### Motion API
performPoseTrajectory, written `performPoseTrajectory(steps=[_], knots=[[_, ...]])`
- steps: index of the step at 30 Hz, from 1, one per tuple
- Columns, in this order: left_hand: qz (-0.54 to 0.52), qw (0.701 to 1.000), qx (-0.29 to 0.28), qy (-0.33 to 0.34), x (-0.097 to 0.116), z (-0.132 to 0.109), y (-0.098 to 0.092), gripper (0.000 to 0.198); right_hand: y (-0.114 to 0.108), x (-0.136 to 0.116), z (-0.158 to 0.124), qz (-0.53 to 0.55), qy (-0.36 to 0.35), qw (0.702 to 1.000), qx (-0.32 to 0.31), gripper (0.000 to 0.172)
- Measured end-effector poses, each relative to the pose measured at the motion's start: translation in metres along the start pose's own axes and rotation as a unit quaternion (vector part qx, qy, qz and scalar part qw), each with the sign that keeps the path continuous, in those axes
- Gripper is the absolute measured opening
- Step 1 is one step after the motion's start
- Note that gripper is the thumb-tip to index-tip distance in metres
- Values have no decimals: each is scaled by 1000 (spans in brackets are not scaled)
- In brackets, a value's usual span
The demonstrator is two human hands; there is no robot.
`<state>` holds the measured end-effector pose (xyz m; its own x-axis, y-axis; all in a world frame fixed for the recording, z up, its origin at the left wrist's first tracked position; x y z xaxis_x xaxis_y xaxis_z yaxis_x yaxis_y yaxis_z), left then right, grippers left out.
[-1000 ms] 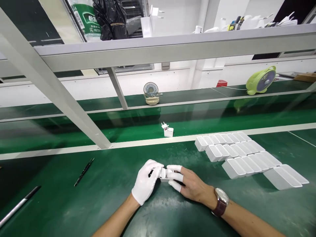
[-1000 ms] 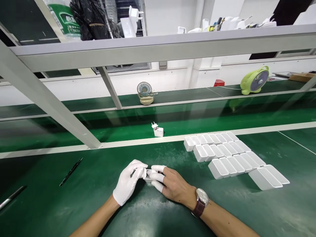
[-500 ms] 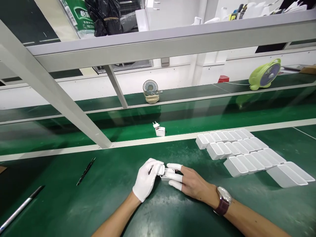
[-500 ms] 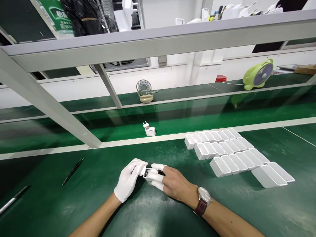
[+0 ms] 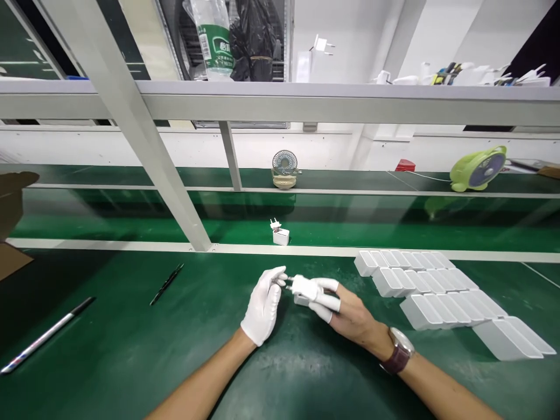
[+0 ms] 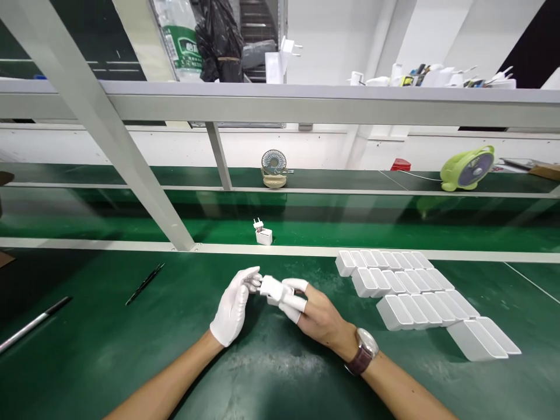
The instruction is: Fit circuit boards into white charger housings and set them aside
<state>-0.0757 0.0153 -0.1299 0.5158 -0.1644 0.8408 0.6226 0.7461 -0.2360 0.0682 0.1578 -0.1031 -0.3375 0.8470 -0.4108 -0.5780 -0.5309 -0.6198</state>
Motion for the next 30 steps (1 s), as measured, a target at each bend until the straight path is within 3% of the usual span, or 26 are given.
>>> performPoseTrajectory(steps=[4,6,9,12,20,23,30], knots=[[13,999,49,17,2,1,-10,44,-13,-5,17,32,-2,998,51,50],[32,997,60,34,6,1,-12,44,0,-2,14,42,17,999,7,47],[68,996,28,55,11,1,-7,45,28,5,-1,37,44,995,-83,38],[108,994,-12,29,8,2,2,39,40,11,-13,22,50,994,-94,38],[167,986,-7,6,4,5,6,26,25,23,-23,29,104,994,-32,57],[179,984,-7,21,7,6,6,25,22,21,-23,7,77,997,-14,56],[197,980,-9,18,6,6,6,24,29,17,-21,-48,54,996,-50,51]])
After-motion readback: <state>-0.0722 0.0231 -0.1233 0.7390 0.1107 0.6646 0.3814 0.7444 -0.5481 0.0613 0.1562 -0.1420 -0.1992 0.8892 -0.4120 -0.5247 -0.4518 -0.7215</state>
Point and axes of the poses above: each hand's wrist, its own z-axis towards the middle knuckle, its own y-axis out of the palm, x = y × z, the point moved 6 cm from there along z, towards the middle knuckle, and after that the axes turned 5 degrees about y, right-handed, at the moved point
